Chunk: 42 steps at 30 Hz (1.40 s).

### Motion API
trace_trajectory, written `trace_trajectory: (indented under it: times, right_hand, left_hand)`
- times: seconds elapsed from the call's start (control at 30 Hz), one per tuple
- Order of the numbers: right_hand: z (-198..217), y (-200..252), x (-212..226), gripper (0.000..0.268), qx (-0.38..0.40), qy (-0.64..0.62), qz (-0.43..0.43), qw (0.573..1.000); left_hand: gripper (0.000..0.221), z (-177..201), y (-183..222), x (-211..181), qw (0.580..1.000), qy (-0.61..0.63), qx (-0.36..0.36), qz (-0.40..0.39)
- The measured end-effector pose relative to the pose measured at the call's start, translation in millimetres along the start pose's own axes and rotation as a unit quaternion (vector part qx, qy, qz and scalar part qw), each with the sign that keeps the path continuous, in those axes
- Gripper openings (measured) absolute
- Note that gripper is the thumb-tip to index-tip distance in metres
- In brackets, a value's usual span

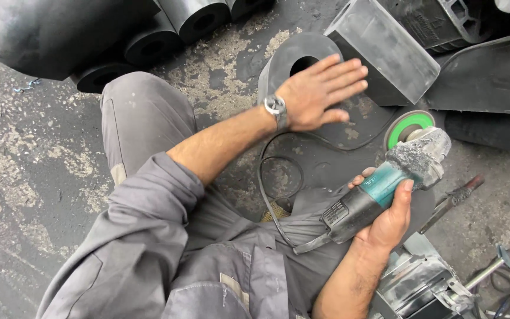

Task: Grinding a black molded plastic or rubber object with a hand-held angle grinder.

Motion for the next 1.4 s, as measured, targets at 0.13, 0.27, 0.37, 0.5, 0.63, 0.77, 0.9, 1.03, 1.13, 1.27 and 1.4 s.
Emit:
trace_trajectory:
  times: [0.13,0.27,0.37,0.5,0.63,0.77,0.9,1.03,1.13,1.27,1.4]
  right_hand:
    - [5.9,2.0,1.2,0.052,-0.006,-0.006,0.0,1.0]
    - [8.9,3.7,-3.7,0.052,-0.014,-0.015,-0.009,1.0]
    - [10.4,5.9,-4.2,0.051,-0.019,-0.026,-0.014,0.999]
    - [5.0,2.0,-3.8,0.05,-0.023,-0.037,-0.013,0.999]
    - [0.3,-6.6,-8.7,0.049,-0.006,-0.038,-0.014,0.999]
    - [-13.1,-13.9,-12.3,0.048,0.012,-0.006,-0.04,0.999]
    - [-28.2,-12.1,-19.3,0.048,0.04,0.047,-0.083,0.995]
    - [-60.8,0.5,-26.6,0.042,0.051,0.071,-0.105,0.991]
    - [-73.4,2.9,-32.8,0.036,0.037,0.091,-0.113,0.989]
    - [-87.5,-12.0,-38.1,0.034,0.044,0.112,-0.113,0.986]
    - [-93.7,-20.7,-38.2,0.036,0.049,0.137,-0.101,0.984]
  left_hand:
    - [0.055,22.3,-30.4,33.6,0.992,-0.055,-0.037,0.103]
    - [0.059,61.4,-23.4,54.7,0.912,-0.061,0.006,0.406]
    - [0.064,37.7,-14.2,57.4,0.938,-0.063,-0.012,0.342]
    - [0.082,29.9,-4.6,10.7,0.982,-0.086,-0.025,0.169]
    - [0.085,11.6,29.3,-36.3,0.996,-0.047,0.051,0.057]
    - [0.074,15.5,63.6,-89.0,0.996,-0.042,0.0,0.075]
    - [0.055,49.4,72.4,-151.2,0.869,0.315,0.065,0.377]
    - [0.064,15.5,98.3,-180.9,0.755,0.484,-0.06,0.438]
    - [0.06,-1.9,106.0,-178.2,0.74,0.504,-0.118,0.43]
    - [0.061,-5.8,103.6,-165.5,0.728,0.5,-0.159,0.441]
    - [0.062,10.4,93.6,-150.3,0.709,0.509,-0.172,0.457]
Point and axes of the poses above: each hand's wrist, its own y-axis away from the middle knuckle, its own z-axis out of the back of the hand, x = y × z, the point moved 2 cm from there along -y, towards the middle knuckle, and after that the axes turned 1 degree about -x, right-handed, at the moved point
